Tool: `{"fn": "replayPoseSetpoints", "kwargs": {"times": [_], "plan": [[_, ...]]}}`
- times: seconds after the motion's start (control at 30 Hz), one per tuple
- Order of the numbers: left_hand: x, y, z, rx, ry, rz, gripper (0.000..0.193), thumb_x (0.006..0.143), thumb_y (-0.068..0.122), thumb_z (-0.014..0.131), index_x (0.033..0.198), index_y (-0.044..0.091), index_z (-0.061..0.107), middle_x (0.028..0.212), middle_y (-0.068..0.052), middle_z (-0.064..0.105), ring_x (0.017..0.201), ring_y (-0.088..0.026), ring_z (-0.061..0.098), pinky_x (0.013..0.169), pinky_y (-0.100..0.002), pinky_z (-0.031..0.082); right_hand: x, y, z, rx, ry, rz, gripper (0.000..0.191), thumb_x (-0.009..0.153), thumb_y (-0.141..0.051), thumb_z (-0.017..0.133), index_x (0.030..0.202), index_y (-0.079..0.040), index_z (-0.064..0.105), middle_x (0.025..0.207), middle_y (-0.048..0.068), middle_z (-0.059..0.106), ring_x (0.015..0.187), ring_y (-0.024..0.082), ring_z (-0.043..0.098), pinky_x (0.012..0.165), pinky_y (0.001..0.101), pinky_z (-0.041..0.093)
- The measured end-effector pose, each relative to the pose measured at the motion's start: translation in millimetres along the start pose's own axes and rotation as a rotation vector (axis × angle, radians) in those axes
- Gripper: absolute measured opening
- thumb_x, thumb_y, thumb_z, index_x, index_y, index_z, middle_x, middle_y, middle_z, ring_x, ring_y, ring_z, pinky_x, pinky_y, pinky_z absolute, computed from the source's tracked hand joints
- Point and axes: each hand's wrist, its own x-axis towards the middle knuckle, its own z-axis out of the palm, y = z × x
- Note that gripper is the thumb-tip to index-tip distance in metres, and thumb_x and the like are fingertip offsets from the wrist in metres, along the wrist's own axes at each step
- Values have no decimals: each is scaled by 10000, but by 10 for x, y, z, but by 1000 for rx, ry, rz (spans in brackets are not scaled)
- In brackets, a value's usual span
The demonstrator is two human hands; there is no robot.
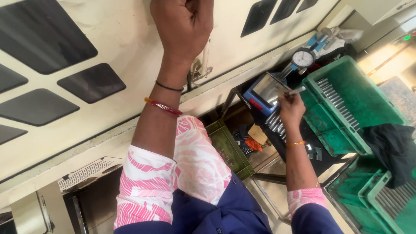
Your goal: The person operates a CNC lathe, inserting cylindrical metal rods into the chuck and closing the machine door. They then use the control panel to start the machine and later remove the processed rods, placing them into a green bin.
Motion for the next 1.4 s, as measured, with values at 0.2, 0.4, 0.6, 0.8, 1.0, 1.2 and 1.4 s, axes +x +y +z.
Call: {"fn": "replayPoseSetpoints", "kwargs": {"times": [0.2, 0.4, 0.6, 0.8, 1.0, 1.2, 1.4], "plan": [[15, 1, 0, 59, 0, -3, 497, 1001, 114, 728, 620, 41, 417, 493, -31, 398, 426, -146, 368, 496, -315, 255, 18, -173, 171, 34, -111, -82, 248, 933, -111, 753, 1152, -12, 688, 1001, 63, 771, 894, 106, 739, 808, 258, 607], [-15, -64, 11, 48, -16, 21, 482, 995, 83, 718, 587, 55, 463, 467, -12, 446, 397, -123, 404, 469, -279, 283, -9, -245, 241, -129, -143, -159, 266, 915, -91, 775, 1149, 4, 690, 1011, 112, 774, 916, 159, 757, 816, 295, 596], [-27, -75, 4, 60, -15, 18, 472, 990, 69, 717, 581, 52, 483, 466, -10, 466, 395, -114, 418, 468, -267, 295, -50, -239, 244, -259, -162, -172, 273, 907, -89, 782, 1148, -9, 682, 983, 134, 771, 901, 210, 766, 818, 319, 598], [-13, -58, 6, 56, -12, 9, 485, 979, 60, 727, 567, 52, 470, 457, -8, 452, 388, -114, 403, 461, -269, 283, -101, -197, 288, -269, -130, -197, 249, 898, -72, 770, 1129, -22, 693, 923, 139, 768, 853, 222, 766, 773, 337, 585], [-17, -54, 12, 59, -17, 13, 447, 959, 21, 706, 582, 43, 466, 466, -13, 439, 400, -117, 379, 467, -272, 268, -92, -218, 292, -308, -117, -231, 223, 895, -95, 774, 1090, -10, 710, 907, 145, 763, 807, 233, 756, 758, 354, 584], [-40, -60, 28, 52, -14, 34, 422, 955, 8, 693, 594, 40, 476, 474, -17, 441, 408, -116, 377, 470, -268, 269, -63, -234, 285, -308, -115, -219, 235, 884, -94, 765, 1098, -15, 711, 911, 152, 765, 824, 253, 760, 776, 356, 589], [-58, -62, 35, 58, -15, 13, 405, 952, 6, 677, 594, 41, 489, 469, -12, 442, 404, -111, 374, 466, -260, 272, 34, -260, 286, -311, -104, -211, 222, 886, -89, 761, 1088, -16, 707, 891, 150, 760, 811, 255, 763, 773, 355, 590]]}}
